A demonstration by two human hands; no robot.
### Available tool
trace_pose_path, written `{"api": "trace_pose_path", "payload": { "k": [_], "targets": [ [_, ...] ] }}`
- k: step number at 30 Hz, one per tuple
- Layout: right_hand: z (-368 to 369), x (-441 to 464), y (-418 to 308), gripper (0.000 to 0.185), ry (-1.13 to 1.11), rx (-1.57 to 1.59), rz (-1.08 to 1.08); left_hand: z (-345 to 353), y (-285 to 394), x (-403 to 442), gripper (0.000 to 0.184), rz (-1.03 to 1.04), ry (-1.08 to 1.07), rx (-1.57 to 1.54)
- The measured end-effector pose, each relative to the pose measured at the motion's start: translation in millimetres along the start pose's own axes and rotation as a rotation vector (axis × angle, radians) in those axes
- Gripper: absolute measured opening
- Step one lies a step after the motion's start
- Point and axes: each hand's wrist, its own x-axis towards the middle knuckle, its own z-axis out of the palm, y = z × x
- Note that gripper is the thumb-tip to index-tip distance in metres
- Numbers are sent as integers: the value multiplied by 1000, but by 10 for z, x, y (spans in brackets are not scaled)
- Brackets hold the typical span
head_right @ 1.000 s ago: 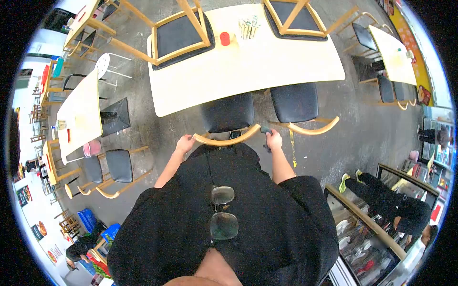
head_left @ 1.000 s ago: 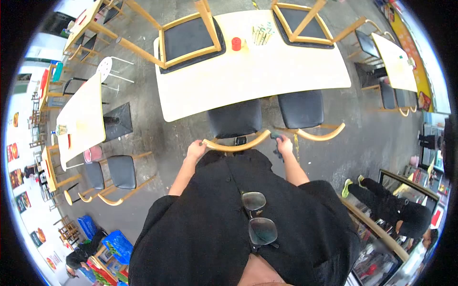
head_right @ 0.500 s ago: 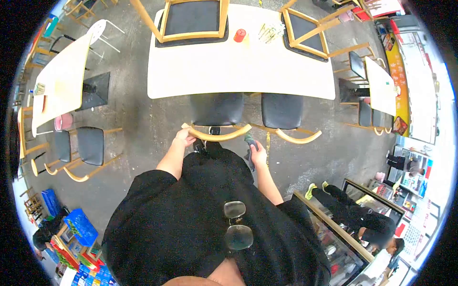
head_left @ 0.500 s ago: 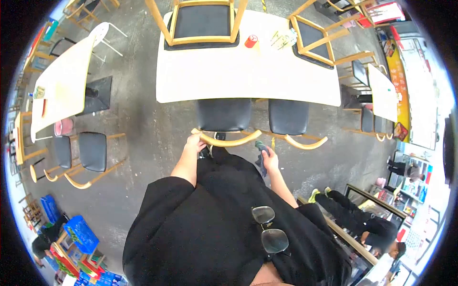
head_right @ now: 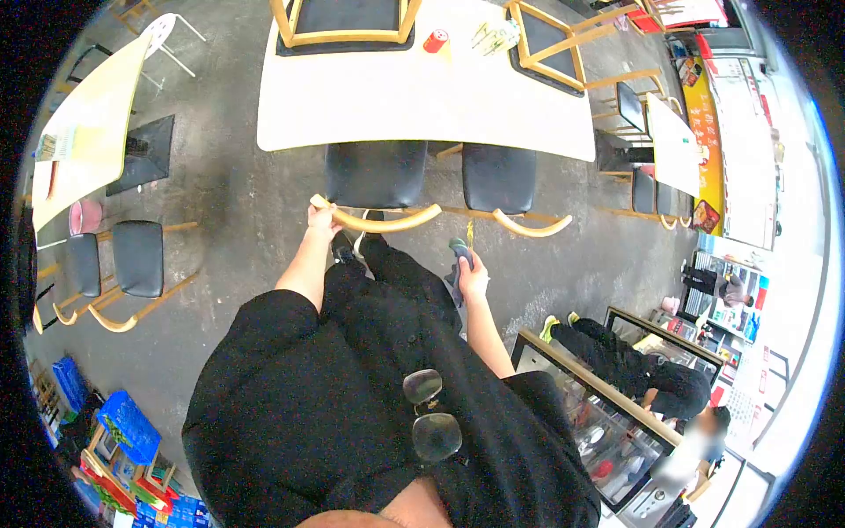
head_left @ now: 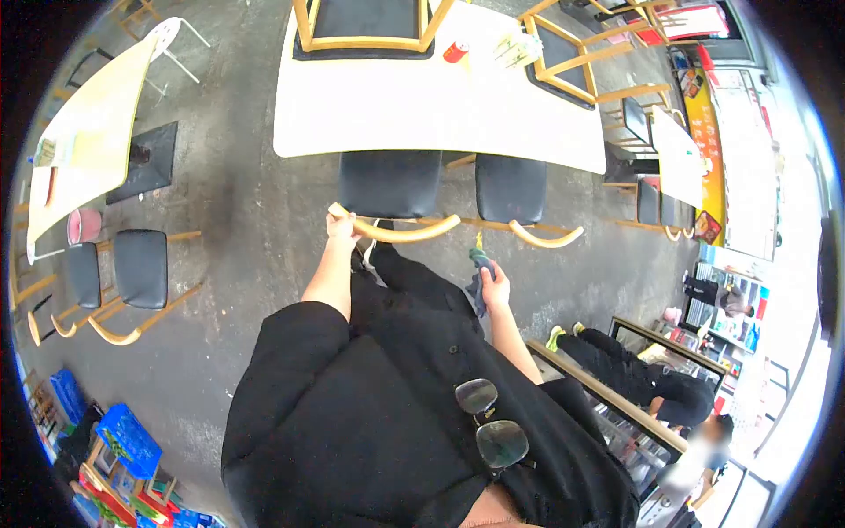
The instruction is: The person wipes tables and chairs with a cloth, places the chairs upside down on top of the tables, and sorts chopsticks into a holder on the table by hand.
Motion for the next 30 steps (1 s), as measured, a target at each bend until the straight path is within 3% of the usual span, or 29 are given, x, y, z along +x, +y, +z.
{"api": "trace_pose_path", "payload": {
  "k": [7, 11, 12, 15, 16, 19, 21, 24, 25, 28, 30],
  "targets": [
    [-109, -303, -118, 37, 103, 66, -7, -261, -21, -153, 53, 42, 76, 99],
    [-99, -20, -321, 37, 46, 18, -9, -661, -111, -390, 52, 66, 134, 185],
    [-72, -127, -691, 36, 8, 62, 65, -767, -109, -436, 52, 53, 137, 166],
    [157, 190, -601, 34, -24, 144, -99, -1084, -113, -572, 52, 31, 186, 169],
    [227, 100, -885, 36, -95, 208, 13, -1193, -140, -534, 52, 30, 205, 180],
    [532, 208, -976, 41, -164, -208, -254, -1440, -120, -570, 54, -17, 187, 204],
    [859, 142, -991, 45, -184, -340, -328, -1455, -93, -676, 42, 5, 200, 256],
    [1359, 30, -907, 44, -431, -342, -432, -1542, -44, -578, 37, 44, 295, 452],
    [1518, -14, -874, 43, -466, -412, -620, -1566, -43, -539, 41, 52, 339, 533],
    [1920, -187, -794, 45, -652, -494, -815, -1662, -58, -456, 45, 237, 583, 684],
    [2107, -331, -719, 47, -777, -575, -863, -1696, -2, -418, 48, 126, 505, 498]
  ]
}}
